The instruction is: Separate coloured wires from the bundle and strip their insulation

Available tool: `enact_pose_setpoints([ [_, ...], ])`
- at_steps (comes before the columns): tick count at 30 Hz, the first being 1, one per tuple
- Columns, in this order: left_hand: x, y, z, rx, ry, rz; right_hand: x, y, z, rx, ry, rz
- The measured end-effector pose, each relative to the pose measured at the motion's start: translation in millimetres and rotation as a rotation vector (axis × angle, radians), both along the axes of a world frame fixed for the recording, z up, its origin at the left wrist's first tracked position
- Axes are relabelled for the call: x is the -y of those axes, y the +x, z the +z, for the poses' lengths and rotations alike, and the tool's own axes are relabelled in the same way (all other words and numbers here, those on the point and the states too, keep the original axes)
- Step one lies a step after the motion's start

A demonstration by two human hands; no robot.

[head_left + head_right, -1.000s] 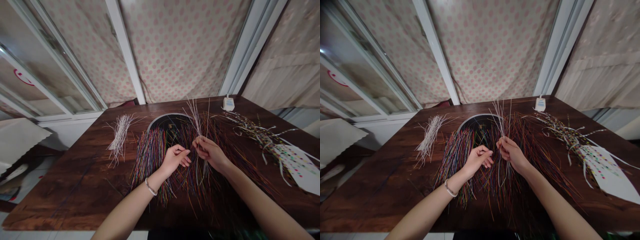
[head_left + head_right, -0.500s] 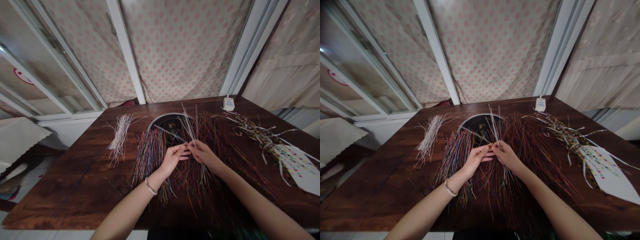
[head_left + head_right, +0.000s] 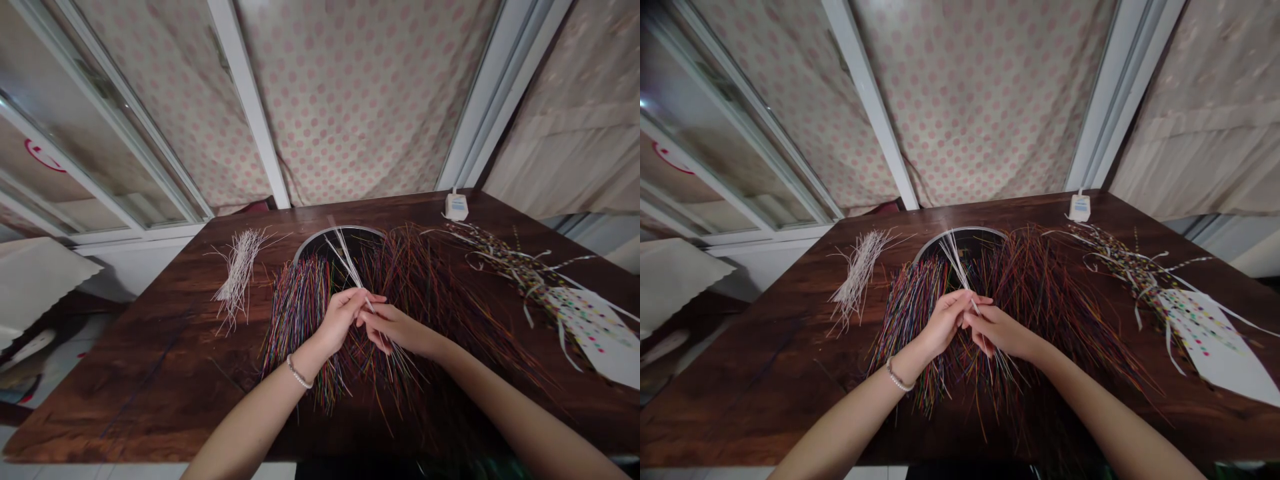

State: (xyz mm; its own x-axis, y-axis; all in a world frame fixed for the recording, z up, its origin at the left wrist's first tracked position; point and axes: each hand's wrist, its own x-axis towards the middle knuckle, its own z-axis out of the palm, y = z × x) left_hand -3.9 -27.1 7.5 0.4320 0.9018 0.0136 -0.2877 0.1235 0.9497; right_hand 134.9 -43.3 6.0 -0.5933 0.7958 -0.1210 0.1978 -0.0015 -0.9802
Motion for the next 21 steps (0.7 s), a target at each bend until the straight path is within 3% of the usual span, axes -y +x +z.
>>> enact_pose_setpoints([
  [2, -2, -2, 0.6, 0.066, -0.039, 0.038, -2, 4, 2.4, -0.004, -0.008, -0.004],
  [4, -5, -5, 1.6, 0.136, -0.057, 0.102, -5, 9, 4.2, 0.031, 0.068, -0.094],
  [8, -14, -15, 7.8, 0.259, -0.106, 0.247, -12, 20, 3.2, 0.27, 0.568, -0.341],
  [11, -19, -23, 18.8, 0.303, -0.141, 0.32, -15, 24, -1.7, 0.429, 0.836, -0.31],
  [16, -25, -46, 53.0, 0.36, -0.181, 0.397, -18, 28, -9.4, 0.613, 0.869, -0.299],
  [19, -31, -77, 74.9, 0.338, -0.189, 0.379, -19, 31, -9.9, 0.674, 0.847, -0.362],
  [21, -36, -104, 82.8, 0.22, -0.163, 0.378, -20, 32, -9.4, 0.709, 0.844, -0.374],
])
